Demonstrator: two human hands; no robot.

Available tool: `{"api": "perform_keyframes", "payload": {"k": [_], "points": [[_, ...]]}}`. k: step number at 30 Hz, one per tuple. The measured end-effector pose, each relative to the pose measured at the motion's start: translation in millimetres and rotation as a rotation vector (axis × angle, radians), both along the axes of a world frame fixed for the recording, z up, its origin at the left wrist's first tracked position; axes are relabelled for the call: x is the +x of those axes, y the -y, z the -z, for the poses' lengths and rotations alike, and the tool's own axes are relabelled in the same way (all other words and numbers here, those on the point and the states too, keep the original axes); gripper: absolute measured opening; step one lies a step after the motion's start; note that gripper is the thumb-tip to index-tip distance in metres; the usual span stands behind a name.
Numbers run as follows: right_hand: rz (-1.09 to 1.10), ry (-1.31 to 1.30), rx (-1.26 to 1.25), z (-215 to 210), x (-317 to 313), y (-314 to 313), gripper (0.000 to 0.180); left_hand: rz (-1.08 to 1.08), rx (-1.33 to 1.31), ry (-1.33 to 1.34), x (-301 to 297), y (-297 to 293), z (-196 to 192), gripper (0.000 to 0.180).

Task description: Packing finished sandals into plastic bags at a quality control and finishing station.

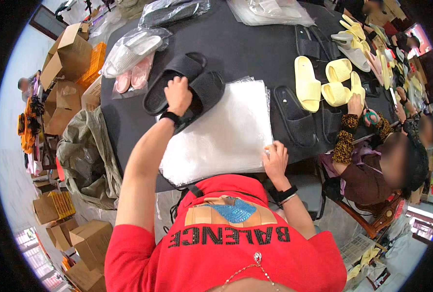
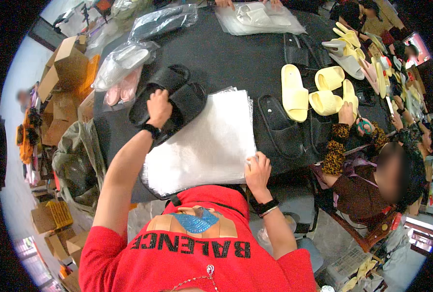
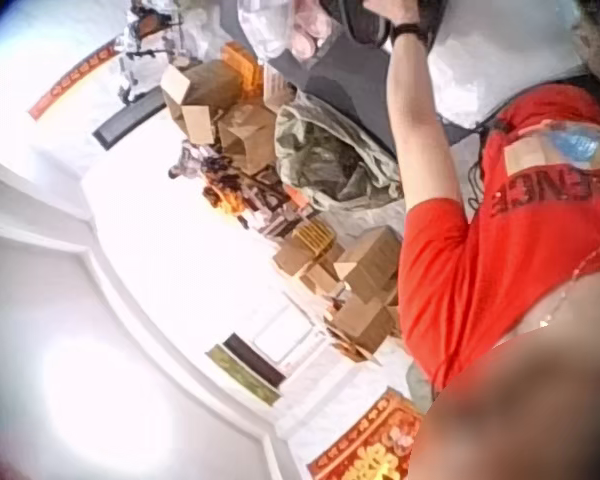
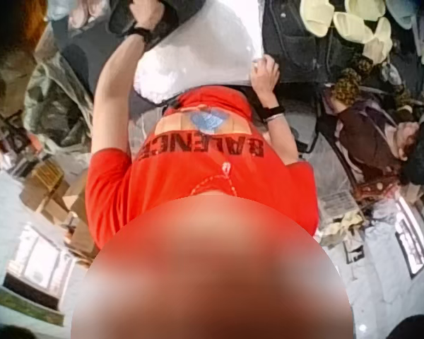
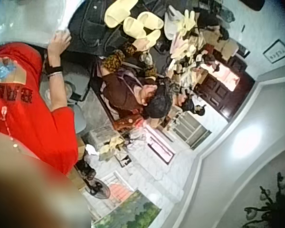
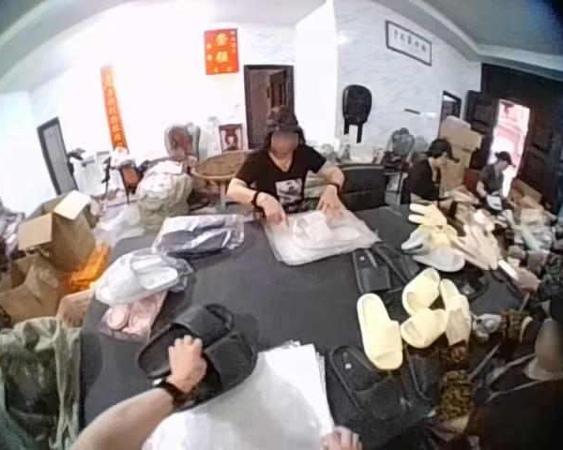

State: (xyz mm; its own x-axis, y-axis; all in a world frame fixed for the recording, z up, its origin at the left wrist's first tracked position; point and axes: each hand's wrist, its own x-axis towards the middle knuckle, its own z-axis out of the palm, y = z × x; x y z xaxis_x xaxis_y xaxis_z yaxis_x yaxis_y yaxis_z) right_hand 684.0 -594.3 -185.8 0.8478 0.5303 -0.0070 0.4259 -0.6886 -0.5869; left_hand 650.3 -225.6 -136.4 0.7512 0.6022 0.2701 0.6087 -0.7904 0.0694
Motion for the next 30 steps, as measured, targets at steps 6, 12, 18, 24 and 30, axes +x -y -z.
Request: {"api": "perform_keyframes", "payload": {"k": [6, 12, 18, 24, 30], "points": [[-0.608, 0.270, -0.030, -13.9, -1.2, -47.4, 0.056, 0.415, -0.109, 0.010, -26.4, 60.2, -46.3, 0.014], [-0.773, 0.215, -0.331, 23.2, -0.8, -51.4, 0.085, 0.274, -0.322, -0.113, -123.4, 72.9, 29.5, 0.021], [-0.771, 0.128, -0.344, 14.0, -1.8, -47.4, 0.085, -0.303, -0.264, 0.048, -199.7, -35.8, 27.6, 0.016], [-0.585, -0.254, 0.210, -30.2, -3.4, -80.7, 0.077, 0.069, -0.212, 0.345, -181.4, -3.8, -54.1, 0.023], [-0.581, -0.392, 0.384, -93.4, 0.0, -87.6, 0.076, 0.573, -0.355, 0.132, -111.8, 81.2, -57.1, 0.025]]}}
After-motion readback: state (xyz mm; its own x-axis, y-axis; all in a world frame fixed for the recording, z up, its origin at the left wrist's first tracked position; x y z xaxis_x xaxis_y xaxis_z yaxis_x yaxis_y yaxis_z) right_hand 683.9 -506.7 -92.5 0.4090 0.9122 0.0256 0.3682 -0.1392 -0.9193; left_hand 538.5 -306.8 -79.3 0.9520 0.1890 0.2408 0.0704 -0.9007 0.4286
